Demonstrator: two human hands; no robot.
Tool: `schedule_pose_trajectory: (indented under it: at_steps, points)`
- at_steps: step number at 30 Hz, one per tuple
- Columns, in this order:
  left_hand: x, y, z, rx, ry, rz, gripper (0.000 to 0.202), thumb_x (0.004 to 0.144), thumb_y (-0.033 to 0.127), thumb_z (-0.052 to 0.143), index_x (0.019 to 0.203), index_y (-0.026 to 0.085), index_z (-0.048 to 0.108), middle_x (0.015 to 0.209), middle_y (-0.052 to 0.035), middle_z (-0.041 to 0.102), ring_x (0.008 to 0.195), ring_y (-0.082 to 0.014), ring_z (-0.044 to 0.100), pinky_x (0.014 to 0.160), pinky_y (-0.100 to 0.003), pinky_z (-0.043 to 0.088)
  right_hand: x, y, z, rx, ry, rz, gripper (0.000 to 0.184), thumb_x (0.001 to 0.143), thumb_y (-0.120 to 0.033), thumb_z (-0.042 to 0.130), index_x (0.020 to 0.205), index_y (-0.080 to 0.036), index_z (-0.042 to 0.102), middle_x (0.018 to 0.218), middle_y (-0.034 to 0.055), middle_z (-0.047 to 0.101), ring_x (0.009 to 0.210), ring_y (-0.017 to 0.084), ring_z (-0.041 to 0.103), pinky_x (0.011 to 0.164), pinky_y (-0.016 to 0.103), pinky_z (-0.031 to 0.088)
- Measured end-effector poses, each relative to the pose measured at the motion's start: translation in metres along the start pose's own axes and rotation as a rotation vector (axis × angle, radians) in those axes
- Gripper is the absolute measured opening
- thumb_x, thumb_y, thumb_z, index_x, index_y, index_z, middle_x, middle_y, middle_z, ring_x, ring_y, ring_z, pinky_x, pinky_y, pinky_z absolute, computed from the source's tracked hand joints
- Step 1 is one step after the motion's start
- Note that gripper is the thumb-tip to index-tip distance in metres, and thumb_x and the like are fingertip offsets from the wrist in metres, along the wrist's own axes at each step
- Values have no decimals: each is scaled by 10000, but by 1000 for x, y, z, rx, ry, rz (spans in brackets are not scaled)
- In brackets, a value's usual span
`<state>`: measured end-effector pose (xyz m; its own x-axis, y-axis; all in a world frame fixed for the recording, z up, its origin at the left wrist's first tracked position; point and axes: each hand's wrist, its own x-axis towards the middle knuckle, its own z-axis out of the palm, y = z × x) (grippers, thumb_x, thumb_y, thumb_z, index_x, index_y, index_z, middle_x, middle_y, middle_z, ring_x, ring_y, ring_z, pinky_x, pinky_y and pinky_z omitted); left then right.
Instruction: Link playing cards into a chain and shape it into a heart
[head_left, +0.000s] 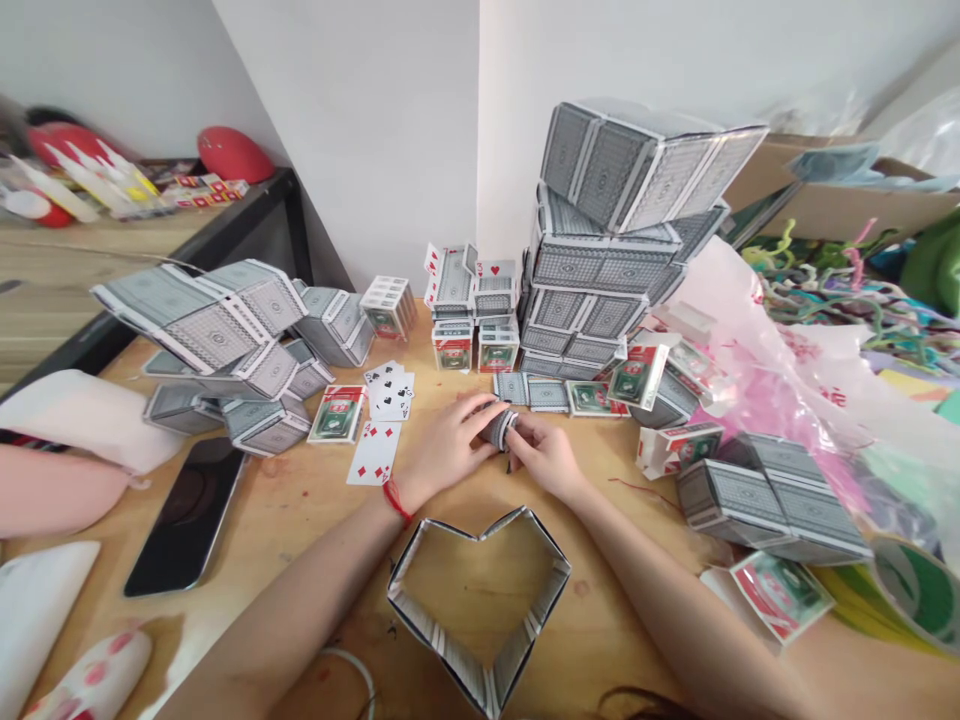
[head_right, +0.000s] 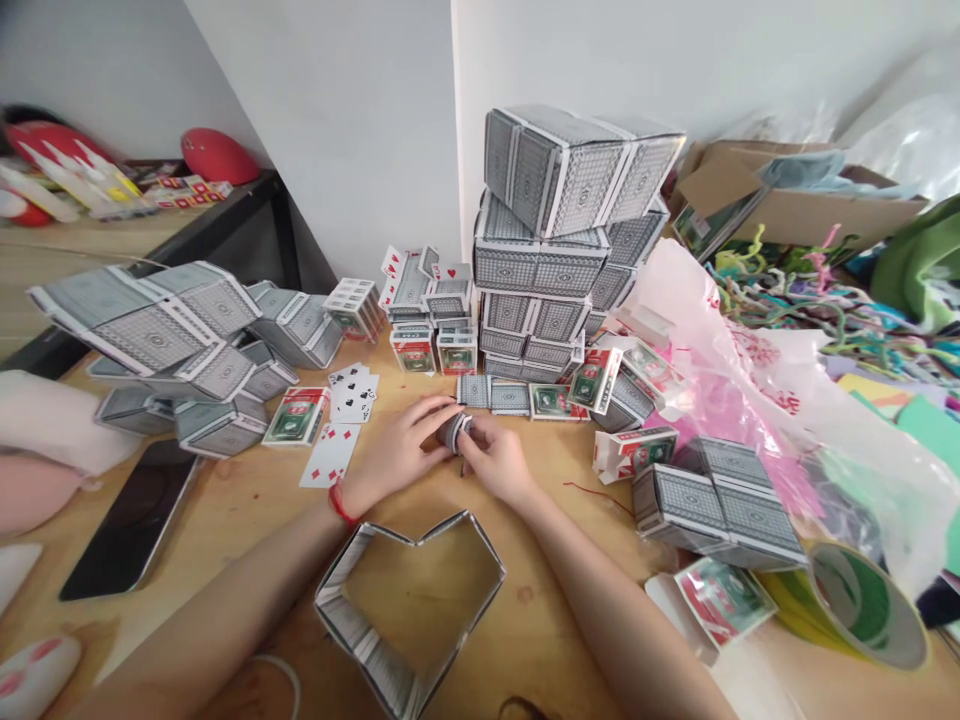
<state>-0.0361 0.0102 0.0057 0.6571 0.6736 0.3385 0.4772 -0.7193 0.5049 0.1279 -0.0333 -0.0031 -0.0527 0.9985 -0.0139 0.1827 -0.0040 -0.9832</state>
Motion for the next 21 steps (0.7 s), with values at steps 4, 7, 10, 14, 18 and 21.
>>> schedule_pose_trajectory:
  at_steps: [4,7,10,14,18,21]
  points:
    - [0,1,-1,-1,2,3,469,811,235,544,1254,251,391,1263,-76,455,1143,-235,472,947,-448,424,0,0,-2,13,-24,14,171,793,-338,486,728,-181,507,527,-31,526,423,118,532,450,233,435]
    - [1,2,-2,-4,-5,-6,471,808,230,547,1253,245,393,1264,-77,455,1147,-233,471,955,-441,421,0,-1,-3,24,-62,18,163,799,-326,476,757,-174,515,523,-34,533,428,120,542,466,234,441]
    - [0,2,-1,-1,2,-7,474,806,233,550,1254,252,394,1265,-70,459,1150,-228,471,960,-438,419,0,-2,-4,22,-68,21,174,801,-336,476,759,-172,513,519,-35,536,427,116,543,462,228,439]
    - [0,0,0,8,17,12,467,809,245,549,1251,261,400,1266,-66,462,1150,-231,474,959,-447,420,1,0,-3,14,-51,20,206,794,-368,495,709,-180,502,507,-35,542,420,116,542,459,227,431]
    - [-1,-2,0,3,9,14,482,805,227,552,1259,250,392,1277,-70,451,1164,-232,459,968,-446,413,1,1,-2,-16,-26,32,237,796,-382,496,661,-187,489,484,-34,544,416,118,545,450,222,418]
    - [-1,-2,0,-4,7,9,495,800,213,557,1264,244,388,1285,-70,447,1170,-225,455,979,-437,408,1,0,-2,-51,-7,47,254,798,-385,498,635,-191,486,448,-34,532,397,117,532,440,220,407]
